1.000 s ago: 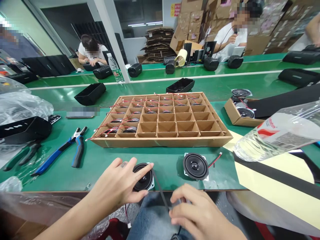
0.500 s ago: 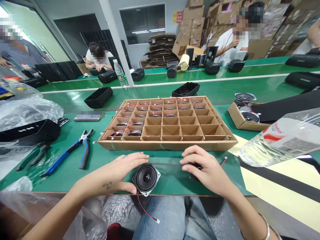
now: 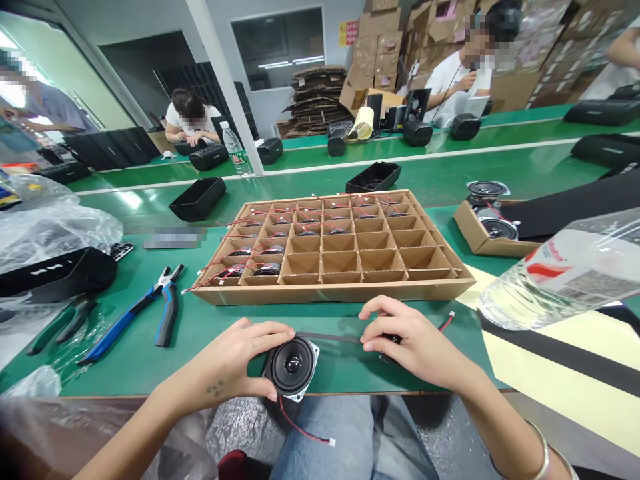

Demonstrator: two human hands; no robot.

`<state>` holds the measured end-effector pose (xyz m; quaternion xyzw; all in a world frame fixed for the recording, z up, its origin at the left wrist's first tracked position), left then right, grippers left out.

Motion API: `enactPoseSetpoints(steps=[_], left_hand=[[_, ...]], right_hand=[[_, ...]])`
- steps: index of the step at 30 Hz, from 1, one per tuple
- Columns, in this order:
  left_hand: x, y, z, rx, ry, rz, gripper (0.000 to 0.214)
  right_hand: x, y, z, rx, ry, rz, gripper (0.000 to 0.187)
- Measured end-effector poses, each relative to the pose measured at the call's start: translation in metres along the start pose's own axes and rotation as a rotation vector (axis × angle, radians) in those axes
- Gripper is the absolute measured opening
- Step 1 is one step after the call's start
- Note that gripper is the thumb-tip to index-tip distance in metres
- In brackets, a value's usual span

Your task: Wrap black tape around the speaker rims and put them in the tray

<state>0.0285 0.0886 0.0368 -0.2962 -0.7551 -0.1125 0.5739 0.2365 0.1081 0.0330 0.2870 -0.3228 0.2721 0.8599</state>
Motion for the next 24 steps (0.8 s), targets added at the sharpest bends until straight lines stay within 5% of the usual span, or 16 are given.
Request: enactPoseSetpoints(steps=[24], left_hand=[[0.003,0.002,-0.013,0.064,0.18,0.065,0.068]], right_hand=[[-0.014,-0.011,0.029,0.121,-0.155,0.074,0.015]])
Point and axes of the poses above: each hand's wrist, its own y-axis towards the middle knuckle, its own x-axis out of the back of the hand, z = x × y, the point moved 7 cm from there along y, towards the middle knuckle, and after that the axes turned 7 degrees about x, right-handed, at the moved point
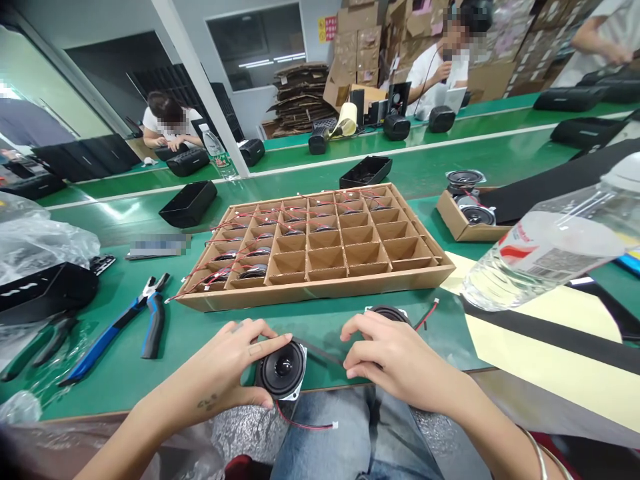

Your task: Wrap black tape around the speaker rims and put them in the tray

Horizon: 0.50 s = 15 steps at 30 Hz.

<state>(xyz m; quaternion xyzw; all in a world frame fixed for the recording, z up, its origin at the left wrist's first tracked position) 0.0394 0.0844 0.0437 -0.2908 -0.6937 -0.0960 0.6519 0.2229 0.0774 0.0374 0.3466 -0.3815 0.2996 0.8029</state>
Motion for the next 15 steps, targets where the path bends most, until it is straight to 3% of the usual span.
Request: enactPoseSetpoints(steps=[5,15], left_hand=[[-0.003,-0.002,-0.003,0.004,0.032,-0.021,0.074],[-0.006,-0.002,-0.015,0.097,0.186,0.056,0.076]], right_hand=[[-0.005,-0.002,0.003,-0.02,0.009,-0.006,0.015],[-0.014,0.0,0.013,0.005,0.023,-0.001,0.013]])
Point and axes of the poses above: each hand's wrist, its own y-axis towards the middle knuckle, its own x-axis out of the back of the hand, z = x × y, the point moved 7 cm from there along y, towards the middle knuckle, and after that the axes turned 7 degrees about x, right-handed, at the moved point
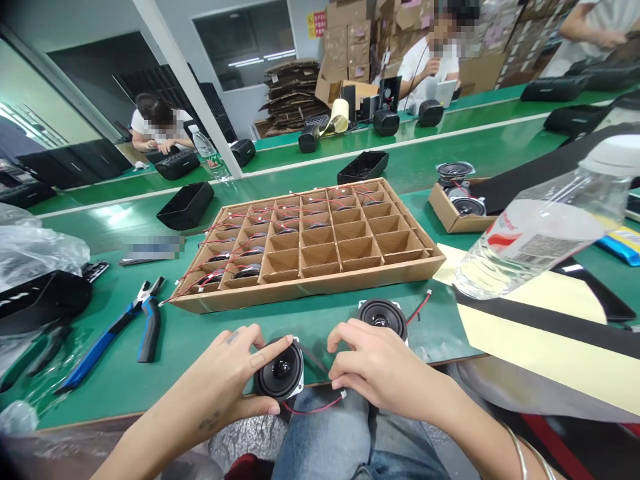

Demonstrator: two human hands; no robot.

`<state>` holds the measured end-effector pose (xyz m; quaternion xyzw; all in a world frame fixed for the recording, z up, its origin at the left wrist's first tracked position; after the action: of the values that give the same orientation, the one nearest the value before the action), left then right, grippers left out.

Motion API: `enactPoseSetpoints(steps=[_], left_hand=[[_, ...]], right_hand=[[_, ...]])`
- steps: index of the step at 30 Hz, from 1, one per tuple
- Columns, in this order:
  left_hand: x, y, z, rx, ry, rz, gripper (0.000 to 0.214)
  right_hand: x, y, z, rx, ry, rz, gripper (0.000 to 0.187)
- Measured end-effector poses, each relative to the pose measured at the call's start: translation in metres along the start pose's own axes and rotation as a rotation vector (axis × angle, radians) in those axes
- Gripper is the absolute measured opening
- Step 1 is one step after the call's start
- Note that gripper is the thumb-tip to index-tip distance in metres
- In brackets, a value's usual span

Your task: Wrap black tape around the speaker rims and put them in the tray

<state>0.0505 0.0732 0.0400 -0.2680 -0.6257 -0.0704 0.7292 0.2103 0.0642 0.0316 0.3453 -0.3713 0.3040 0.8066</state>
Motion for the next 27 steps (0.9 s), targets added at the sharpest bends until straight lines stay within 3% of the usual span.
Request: enactPoseSetpoints(steps=[18,22,24,27], left_hand=[[-0.007,-0.006,-0.016,0.068,0.25,-0.16,0.071],[-0.006,-0.004,-0.022,0.201,0.291,-0.245,0.08],[-0.006,-0.001,-0.02,0.285,0.272,-0.202,0.09],[-0.007,-0.001,-0.011,0.307,0.119,-0.028,0.108]], right_hand=[[-0.006,0.009,0.02,0.083,-0.073,-0.053,0.017],[0.008,0.025,0.008,0.089,-0.124,-0.145,0.016],[0.013,0.036,-0.002,0.069,-0.117,-0.172,0.013],[0.015,0.05,-0.013,0.033,-0.024,-0.167,0.007]])
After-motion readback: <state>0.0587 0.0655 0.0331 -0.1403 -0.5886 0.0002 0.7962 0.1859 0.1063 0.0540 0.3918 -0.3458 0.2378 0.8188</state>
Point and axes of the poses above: each hand's wrist, its own y-axis towards the middle knuckle, its own x-axis out of the back of the hand, z = x × y, the point moved 7 cm from there along y, towards the middle knuckle, and after that the axes turned 7 degrees about x, right-handed, at the moved point
